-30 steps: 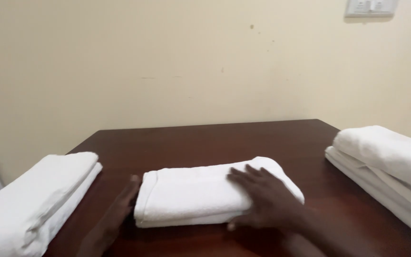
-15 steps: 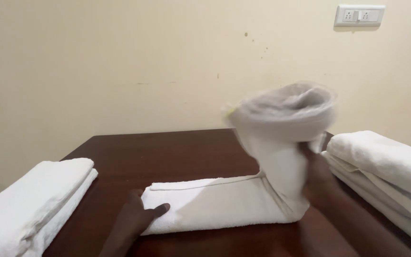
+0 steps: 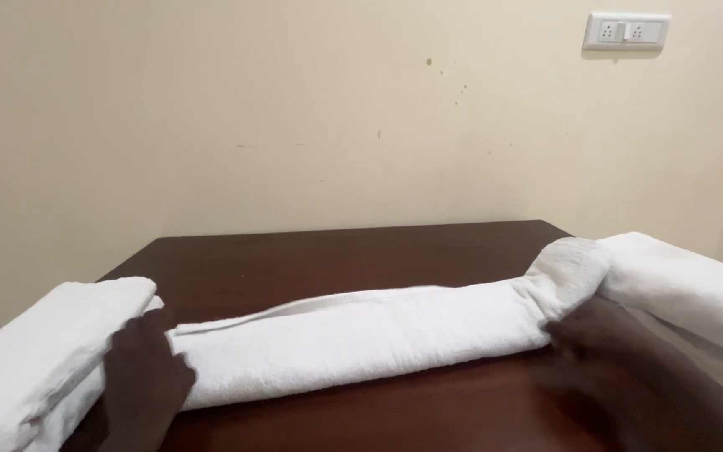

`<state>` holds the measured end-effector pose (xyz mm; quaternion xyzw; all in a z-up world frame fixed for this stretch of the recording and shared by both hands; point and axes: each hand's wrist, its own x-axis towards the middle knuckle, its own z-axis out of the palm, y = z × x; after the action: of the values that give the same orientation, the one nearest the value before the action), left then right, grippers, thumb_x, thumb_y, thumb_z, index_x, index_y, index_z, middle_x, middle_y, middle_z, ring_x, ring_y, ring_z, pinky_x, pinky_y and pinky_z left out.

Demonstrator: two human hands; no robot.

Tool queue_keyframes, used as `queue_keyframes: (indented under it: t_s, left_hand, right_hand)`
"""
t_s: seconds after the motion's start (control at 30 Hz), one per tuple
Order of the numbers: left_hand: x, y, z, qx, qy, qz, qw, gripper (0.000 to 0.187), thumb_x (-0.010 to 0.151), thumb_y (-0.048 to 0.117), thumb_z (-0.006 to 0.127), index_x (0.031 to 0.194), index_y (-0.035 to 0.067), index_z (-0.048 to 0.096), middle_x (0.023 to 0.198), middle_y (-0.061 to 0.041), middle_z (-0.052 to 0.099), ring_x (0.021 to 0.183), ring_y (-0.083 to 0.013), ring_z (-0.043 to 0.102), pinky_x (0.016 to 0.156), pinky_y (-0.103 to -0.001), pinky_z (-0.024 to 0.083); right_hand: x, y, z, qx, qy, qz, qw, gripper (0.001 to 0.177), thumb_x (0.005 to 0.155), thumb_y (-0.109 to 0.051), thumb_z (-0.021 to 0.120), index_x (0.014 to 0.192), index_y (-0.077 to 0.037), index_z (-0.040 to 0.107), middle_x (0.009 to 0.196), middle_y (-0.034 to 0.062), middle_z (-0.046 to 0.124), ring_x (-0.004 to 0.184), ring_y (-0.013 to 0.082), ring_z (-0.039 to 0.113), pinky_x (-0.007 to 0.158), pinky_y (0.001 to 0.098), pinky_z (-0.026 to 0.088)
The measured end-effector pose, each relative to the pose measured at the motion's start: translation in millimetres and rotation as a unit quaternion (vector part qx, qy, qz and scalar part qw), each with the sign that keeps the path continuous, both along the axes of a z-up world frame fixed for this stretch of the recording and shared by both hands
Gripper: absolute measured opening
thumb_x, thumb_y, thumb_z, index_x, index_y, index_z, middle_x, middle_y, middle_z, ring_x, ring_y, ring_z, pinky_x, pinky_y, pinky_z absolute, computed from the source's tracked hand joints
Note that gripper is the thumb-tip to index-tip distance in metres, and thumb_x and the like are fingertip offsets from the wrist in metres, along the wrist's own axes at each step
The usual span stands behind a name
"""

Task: Folding white towels on a dark wooden table.

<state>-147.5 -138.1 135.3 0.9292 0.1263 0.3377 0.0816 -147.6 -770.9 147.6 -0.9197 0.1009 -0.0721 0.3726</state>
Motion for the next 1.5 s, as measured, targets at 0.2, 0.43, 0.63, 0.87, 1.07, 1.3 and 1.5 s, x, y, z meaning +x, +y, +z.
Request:
queue_keyframes:
  t_s: [0.2, 0.43, 0.63, 0.87, 1.07, 1.3, 1.5]
  left_hand:
    - [24, -20, -24, -0.010, 0.082, -0.199, 0.977, 0.057, 0.092, 0.053, 0.063, 0.136, 0.018, 0.058, 0.129, -0.004, 0.065, 0.126, -0.0236, 0.058, 0.111, -0.045, 0.044]
    - [75, 29, -65, 0.122, -0.007, -0.163, 0.979, 0.059, 0.093, 0.053, 0.056, 0.137, 0.013, 0.056, 0.136, -0.008, 0.059, 0.128, -0.0270, 0.055, 0.112, -0.051, 0.037]
    - [82, 86, -75, 0.002, 0.011, -0.051, 0.999, 0.047, 0.099, 0.045, 0.060, 0.136, 0.016, 0.063, 0.136, -0.007, 0.066, 0.125, -0.0292, 0.063, 0.112, -0.047, 0.045]
    - [-8, 52, 0, 0.219, -0.119, 0.051, 0.967, 0.047, 0.083, 0.039, 0.063, 0.127, 0.023, 0.067, 0.143, -0.005, 0.062, 0.145, -0.0231, 0.053, 0.122, -0.045, 0.037]
    - [0, 67, -31, 0.302, -0.011, 0.219, 0.928, 0.041, 0.086, 0.042, 0.063, 0.125, 0.032, 0.073, 0.148, -0.004, 0.060, 0.147, -0.0304, 0.047, 0.126, -0.049, 0.027]
    - [5, 58, -24, 0.308, -0.002, 0.212, 0.928, 0.044, 0.093, 0.063, 0.052, 0.114, 0.034, 0.077, 0.144, -0.005, 0.064, 0.139, -0.0298, 0.049, 0.115, -0.049, 0.030]
    - [39, 77, -53, 0.310, -0.052, 0.173, 0.933, 0.042, 0.090, 0.058, 0.052, 0.115, 0.034, 0.074, 0.146, -0.009, 0.063, 0.144, -0.0288, 0.048, 0.116, -0.057, 0.033]
  right_hand:
    - [28, 27, -3, -0.267, -0.288, 0.365, 0.844, 0.094, 0.075, -0.048, 0.096, 0.148, -0.002, 0.057, 0.135, 0.0264, 0.064, 0.118, 0.0409, 0.061, 0.094, 0.0493, 0.054]
    - [15, 96, -40, -0.423, -0.246, 0.152, 0.859, 0.073, 0.086, -0.042, 0.069, 0.151, -0.016, 0.048, 0.134, 0.0151, 0.065, 0.113, 0.0302, 0.070, 0.087, 0.0433, 0.059]
    - [-41, 162, 20, -0.501, -0.026, 0.152, 0.852, 0.066, 0.100, -0.068, 0.048, 0.133, -0.012, 0.060, 0.126, 0.0084, 0.071, 0.098, 0.0276, 0.073, 0.084, 0.0424, 0.058]
    - [-24, 46, -3, -0.515, -0.156, 0.010, 0.843, 0.064, 0.092, -0.064, 0.040, 0.143, -0.029, 0.057, 0.158, -0.0012, 0.044, 0.150, 0.0321, 0.027, 0.119, 0.0633, 0.014]
    - [-43, -23, -8, -0.655, -0.049, -0.052, 0.752, 0.055, 0.098, -0.048, 0.031, 0.150, -0.040, 0.047, 0.167, -0.0037, 0.029, 0.157, 0.0258, 0.014, 0.128, 0.0529, 0.006]
    - [-44, -27, -5, -0.609, -0.078, -0.068, 0.786, 0.053, 0.101, -0.048, 0.030, 0.145, -0.034, 0.054, 0.161, -0.0070, 0.037, 0.156, 0.0152, 0.020, 0.131, 0.0421, 0.008]
    - [-48, -35, 5, -0.651, -0.018, -0.063, 0.756, 0.051, 0.104, -0.043, 0.028, 0.148, -0.032, 0.050, 0.164, -0.0091, 0.030, 0.159, 0.0144, 0.012, 0.132, 0.0419, 0.004]
